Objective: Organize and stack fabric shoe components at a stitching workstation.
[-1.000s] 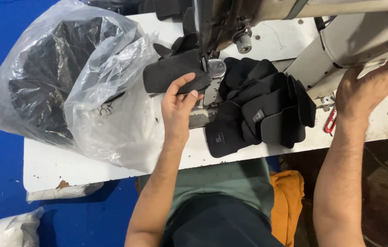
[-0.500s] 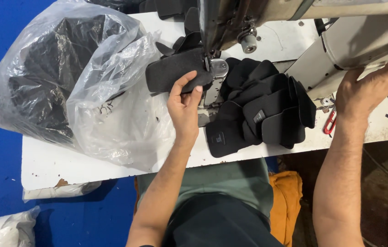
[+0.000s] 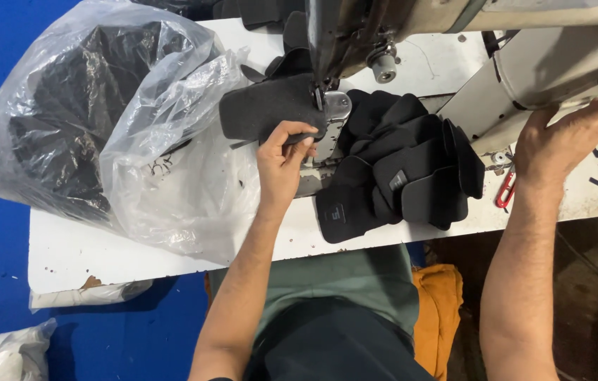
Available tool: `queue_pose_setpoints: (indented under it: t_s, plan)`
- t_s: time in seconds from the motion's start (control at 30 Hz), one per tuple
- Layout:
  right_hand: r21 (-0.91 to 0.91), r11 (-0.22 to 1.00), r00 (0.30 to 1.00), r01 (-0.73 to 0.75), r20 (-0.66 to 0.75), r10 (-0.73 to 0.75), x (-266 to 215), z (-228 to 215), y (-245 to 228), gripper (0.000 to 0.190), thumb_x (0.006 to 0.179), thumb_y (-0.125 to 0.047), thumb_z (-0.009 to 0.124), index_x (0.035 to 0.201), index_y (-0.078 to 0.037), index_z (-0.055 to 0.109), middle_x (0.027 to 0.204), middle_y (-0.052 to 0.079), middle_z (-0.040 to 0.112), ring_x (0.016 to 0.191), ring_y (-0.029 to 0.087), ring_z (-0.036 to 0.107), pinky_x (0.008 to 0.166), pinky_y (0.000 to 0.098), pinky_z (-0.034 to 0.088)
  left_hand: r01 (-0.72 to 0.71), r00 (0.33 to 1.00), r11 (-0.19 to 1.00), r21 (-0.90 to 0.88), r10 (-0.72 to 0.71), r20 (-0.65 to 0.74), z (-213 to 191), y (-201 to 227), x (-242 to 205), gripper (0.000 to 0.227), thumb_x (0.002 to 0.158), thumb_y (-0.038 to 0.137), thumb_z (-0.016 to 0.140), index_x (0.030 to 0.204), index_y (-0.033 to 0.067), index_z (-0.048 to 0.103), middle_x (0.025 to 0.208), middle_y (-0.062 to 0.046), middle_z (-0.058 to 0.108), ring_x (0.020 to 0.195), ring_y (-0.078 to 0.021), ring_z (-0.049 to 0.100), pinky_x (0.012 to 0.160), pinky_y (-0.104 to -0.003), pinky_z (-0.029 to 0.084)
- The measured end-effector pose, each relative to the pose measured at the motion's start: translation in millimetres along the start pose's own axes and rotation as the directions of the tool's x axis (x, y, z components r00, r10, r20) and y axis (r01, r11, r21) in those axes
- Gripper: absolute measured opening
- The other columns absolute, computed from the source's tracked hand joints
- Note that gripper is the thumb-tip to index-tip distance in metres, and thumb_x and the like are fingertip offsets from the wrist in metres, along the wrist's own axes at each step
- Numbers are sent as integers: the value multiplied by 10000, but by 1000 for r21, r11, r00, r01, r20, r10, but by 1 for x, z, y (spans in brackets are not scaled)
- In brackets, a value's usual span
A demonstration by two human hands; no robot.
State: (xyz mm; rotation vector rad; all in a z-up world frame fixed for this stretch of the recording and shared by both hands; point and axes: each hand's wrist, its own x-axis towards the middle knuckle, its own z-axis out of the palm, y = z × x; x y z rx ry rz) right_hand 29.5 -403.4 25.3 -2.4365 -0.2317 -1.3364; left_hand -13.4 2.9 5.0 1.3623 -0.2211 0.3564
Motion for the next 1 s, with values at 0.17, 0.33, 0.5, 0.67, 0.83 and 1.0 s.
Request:
queue_pose_setpoints:
  t_s: [0.17,0.33,0.5,0.67,0.83,1.0]
  plan:
    - [6,1000,999,23,-34,-23,-9,12,24,932,848,217,601,1620,-66,162,1541,192,293,1473,342,427,1245,491,429,13,999,999,-47,-11,47,-5,-5,1,73,1028,-42,633,1079,6,653,989,-15,677,843,-64,676,776,-233,586]
    - [-88,996,1000,-5,0,5,-12,6,19,928,829,170,640,1600,-14,157,1520,214,291,1455,374,401,1254,513,426,20,996,1000,5,-20,82,-4,3,0,40,1035,-15,641,1072,-3,639,948,-5,648,840,-49,639,762,-221,549]
    - [-23,1000,1000,-15,-22,14,-28,24,56,905,900,171,607,1623,-10,94,1569,211,285,1497,339,411,1312,497,396,4,1000,994,109,-3,-10,6,7,-2,84,1083,46,620,1079,-17,676,974,-16,704,849,-60,679,753,-212,559]
    - [-15,1000,999,21,-35,-21,-13,13,29,907,925,167,632,1619,-25,80,1547,215,271,1476,349,411,1207,478,441,6,992,971,237,25,-124,24,26,-4,142,1029,1,688,1168,-22,699,1001,-40,719,815,-58,626,712,-196,518]
    - [22,999,999,-31,16,31,-8,3,18,939,861,180,568,1645,-53,107,1548,190,273,1472,324,441,1172,423,475,-50,986,970,238,86,-142,35,31,-9,344,1023,-64,654,1358,-13,595,1209,-70,671,935,-66,636,794,-198,533]
    - [-177,984,999,28,38,-21,-11,0,25,837,923,120,653,1595,-19,174,1505,196,338,1417,322,449,1168,461,505,-68,986,982,175,93,-139,35,28,-10,621,1026,-112,596,1590,20,372,1378,-104,586,986,-84,623,819,-203,529]
